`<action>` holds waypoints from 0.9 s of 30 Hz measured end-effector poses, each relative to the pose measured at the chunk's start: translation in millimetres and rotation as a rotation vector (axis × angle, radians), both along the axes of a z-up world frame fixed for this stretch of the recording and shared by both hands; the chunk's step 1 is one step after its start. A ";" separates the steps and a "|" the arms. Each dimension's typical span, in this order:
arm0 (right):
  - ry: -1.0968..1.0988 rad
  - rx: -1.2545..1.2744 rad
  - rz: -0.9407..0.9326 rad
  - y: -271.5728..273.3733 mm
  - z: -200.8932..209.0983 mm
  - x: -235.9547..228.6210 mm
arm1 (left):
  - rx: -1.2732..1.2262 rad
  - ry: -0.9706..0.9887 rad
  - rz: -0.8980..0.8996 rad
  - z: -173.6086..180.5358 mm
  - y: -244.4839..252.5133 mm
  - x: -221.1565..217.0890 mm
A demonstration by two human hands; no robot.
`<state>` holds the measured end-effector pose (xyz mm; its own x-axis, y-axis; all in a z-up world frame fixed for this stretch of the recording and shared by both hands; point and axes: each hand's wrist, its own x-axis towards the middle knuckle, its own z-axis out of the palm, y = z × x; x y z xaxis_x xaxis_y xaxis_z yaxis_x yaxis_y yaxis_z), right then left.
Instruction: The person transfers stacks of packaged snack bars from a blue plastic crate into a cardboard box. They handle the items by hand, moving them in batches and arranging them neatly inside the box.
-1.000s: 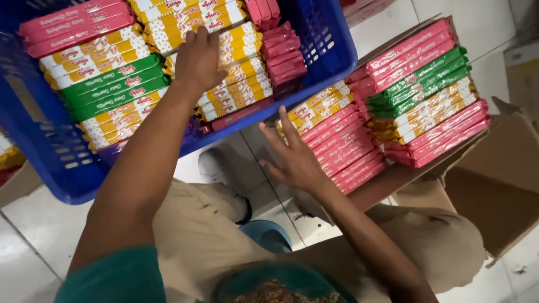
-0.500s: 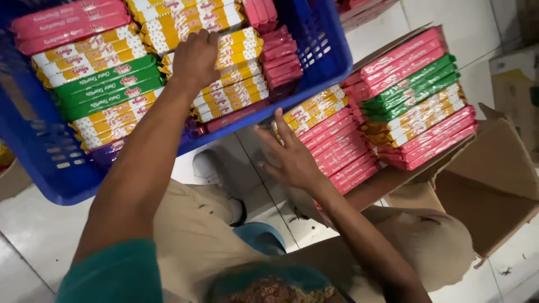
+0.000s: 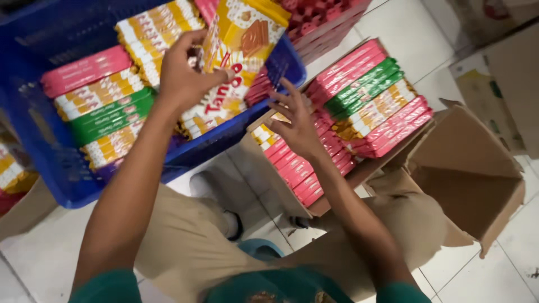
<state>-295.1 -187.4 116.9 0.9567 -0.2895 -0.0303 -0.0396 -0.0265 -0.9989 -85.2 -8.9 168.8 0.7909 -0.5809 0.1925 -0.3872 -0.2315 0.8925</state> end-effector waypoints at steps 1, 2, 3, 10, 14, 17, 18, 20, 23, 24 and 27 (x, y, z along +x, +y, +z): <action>-0.002 -0.006 -0.012 -4.2 7.4 -1.3 | -0.006 -0.002 -0.012 6.0 -2.9 -15.9; -0.058 0.063 0.002 -9.1 13.6 -2.1 | -0.139 0.033 -0.066 10.7 -6.1 -31.1; -0.107 0.137 0.012 -11.9 18.0 -6.7 | -0.266 0.080 -0.122 13.3 -7.6 -49.0; -0.307 0.135 -0.037 -29.0 19.5 -26.6 | -0.421 0.262 -0.275 -11.9 -15.7 -111.8; -0.086 -0.229 0.037 -48.9 44.6 -37.5 | -0.046 0.197 -0.367 12.1 -8.4 -83.8; -0.111 -0.564 0.127 -77.7 34.0 -26.4 | 0.200 -0.029 -0.291 -8.2 -0.7 -57.5; -0.131 -0.839 0.178 -87.4 25.0 -21.3 | 0.284 -0.221 -0.302 -20.3 3.2 -49.3; -0.128 -0.898 0.251 -92.0 12.6 -19.0 | 0.466 -0.317 -0.335 -39.1 10.6 -40.9; -0.103 -1.039 0.398 -93.4 -11.9 -14.1 | 0.744 -0.345 -0.395 -55.2 19.2 -36.0; -0.083 -1.122 0.459 -93.9 -21.2 -10.8 | 0.841 -0.287 -0.429 -57.9 20.4 -33.7; -0.163 -1.248 0.492 -93.0 -35.4 -2.3 | 0.956 -0.194 -0.424 -58.0 19.8 -31.9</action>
